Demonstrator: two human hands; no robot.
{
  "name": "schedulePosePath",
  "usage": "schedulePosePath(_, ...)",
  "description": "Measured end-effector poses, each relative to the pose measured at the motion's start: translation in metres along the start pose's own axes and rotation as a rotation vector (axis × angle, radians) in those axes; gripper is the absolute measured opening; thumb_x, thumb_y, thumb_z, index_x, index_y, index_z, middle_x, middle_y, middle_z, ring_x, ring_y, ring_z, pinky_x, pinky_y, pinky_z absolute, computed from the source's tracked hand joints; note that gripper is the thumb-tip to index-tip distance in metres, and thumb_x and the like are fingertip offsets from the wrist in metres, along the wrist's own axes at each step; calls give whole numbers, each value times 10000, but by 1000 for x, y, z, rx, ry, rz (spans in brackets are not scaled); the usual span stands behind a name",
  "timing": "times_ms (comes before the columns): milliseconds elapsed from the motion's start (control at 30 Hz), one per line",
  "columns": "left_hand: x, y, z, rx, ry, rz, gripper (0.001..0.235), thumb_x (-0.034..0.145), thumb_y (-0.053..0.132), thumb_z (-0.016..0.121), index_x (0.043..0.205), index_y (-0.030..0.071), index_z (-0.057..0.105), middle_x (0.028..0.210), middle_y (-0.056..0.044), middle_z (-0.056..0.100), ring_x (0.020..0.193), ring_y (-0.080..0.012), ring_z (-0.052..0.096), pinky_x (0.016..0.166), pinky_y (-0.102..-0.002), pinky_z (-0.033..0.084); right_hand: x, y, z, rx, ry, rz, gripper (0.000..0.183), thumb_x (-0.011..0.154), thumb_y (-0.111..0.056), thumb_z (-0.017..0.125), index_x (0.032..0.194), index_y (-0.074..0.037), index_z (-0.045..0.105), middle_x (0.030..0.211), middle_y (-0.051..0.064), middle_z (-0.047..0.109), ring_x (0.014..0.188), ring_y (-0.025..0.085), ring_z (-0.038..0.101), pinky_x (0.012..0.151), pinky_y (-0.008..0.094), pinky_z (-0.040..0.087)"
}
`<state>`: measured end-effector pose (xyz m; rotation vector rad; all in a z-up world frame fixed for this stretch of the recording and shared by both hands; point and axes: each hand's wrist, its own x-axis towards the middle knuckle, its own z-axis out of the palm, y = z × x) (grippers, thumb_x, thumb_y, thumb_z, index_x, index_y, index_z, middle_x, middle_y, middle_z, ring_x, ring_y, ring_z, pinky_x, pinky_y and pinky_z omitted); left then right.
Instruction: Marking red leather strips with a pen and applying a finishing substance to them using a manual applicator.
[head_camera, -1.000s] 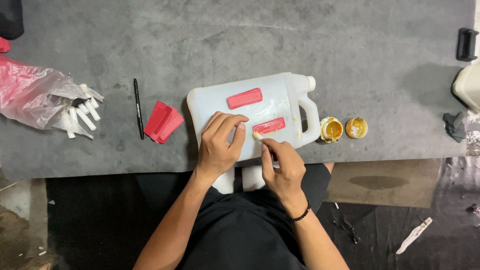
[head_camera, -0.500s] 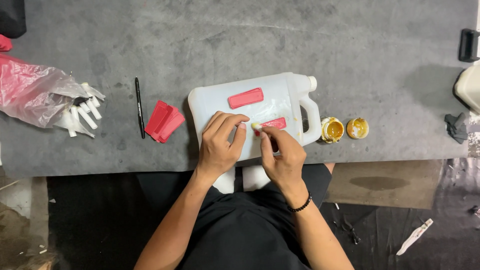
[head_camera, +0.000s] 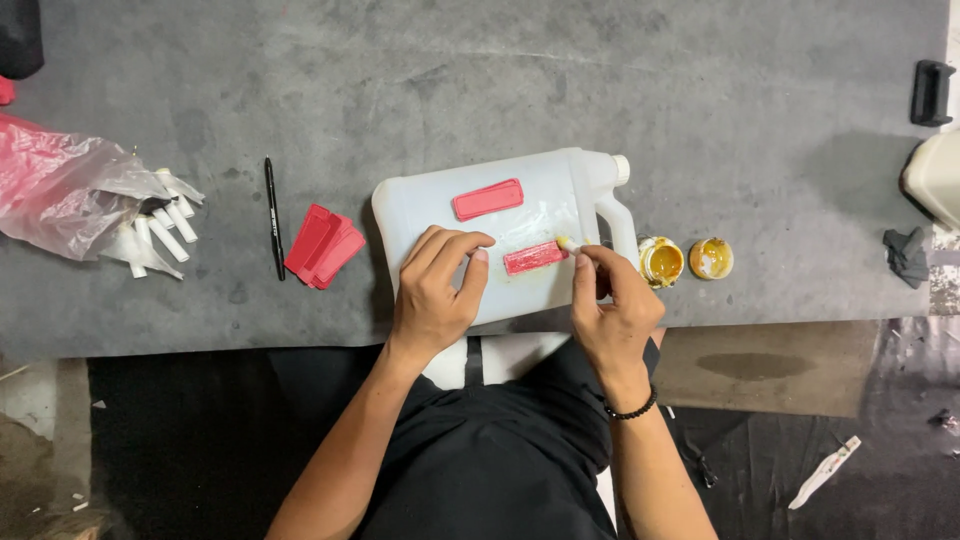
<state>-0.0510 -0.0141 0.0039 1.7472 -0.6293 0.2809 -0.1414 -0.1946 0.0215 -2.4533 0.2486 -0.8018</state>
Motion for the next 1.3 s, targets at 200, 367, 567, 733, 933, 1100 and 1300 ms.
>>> schedulePosePath(200,-3,-3,2,5,3,-13,132,971,17,609,1000,59,730,747,-86,614,673,-254,581,638,-362,535,-10,14,-5,-31,-15,-17,65,964,-50,721,1003,-76,768,608,50,634,520,224,605,553,330,514)
schedulePosePath(367,-3,-2,2,10,-5,-15,130,972,19,612,999,63,731,748,-88,621,669,-256,577,633,-374,533,3,10,0,6,-22,-28,59,971,-62,723,1004,-73,771,621,46,652,532,229,622,559,329,526)
schedulePosePath(567,-3,-3,2,24,6,-15,130,967,13,615,995,62,733,745,-87,622,667,-252,579,635,-366,536,6,17,-2,-4,-48,-60,53,964,-49,722,993,-66,762,615,43,640,522,226,607,551,325,525)
schedulePosePath(733,-3,-3,2,15,-2,-28,134,971,15,611,997,62,734,748,-90,623,677,-257,585,643,-366,540,8,3,-2,17,-65,-88,74,973,-45,710,1021,-71,760,637,57,650,540,236,627,561,334,535)
schedulePosePath(933,-4,-4,3,15,-6,-34,130,978,32,613,998,68,736,749,-83,627,674,-249,581,642,-366,541,12,-1,-2,113,-116,-52,86,940,-53,735,1006,-93,774,647,29,654,563,222,639,573,324,539)
schedulePosePath(1100,-5,-4,3,22,-2,-33,127,969,29,616,990,75,733,745,-77,622,663,-244,569,636,-367,537,18,10,-9,16,-82,-99,89,982,5,693,1050,-32,739,668,106,634,567,286,627,578,367,531)
schedulePosePath(1300,-3,-3,2,18,-7,-39,126,968,27,620,993,74,733,749,-81,625,662,-249,569,636,-374,537,6,12,0,10,-111,-95,92,953,-54,727,1024,-89,773,657,41,669,551,224,639,572,330,541)
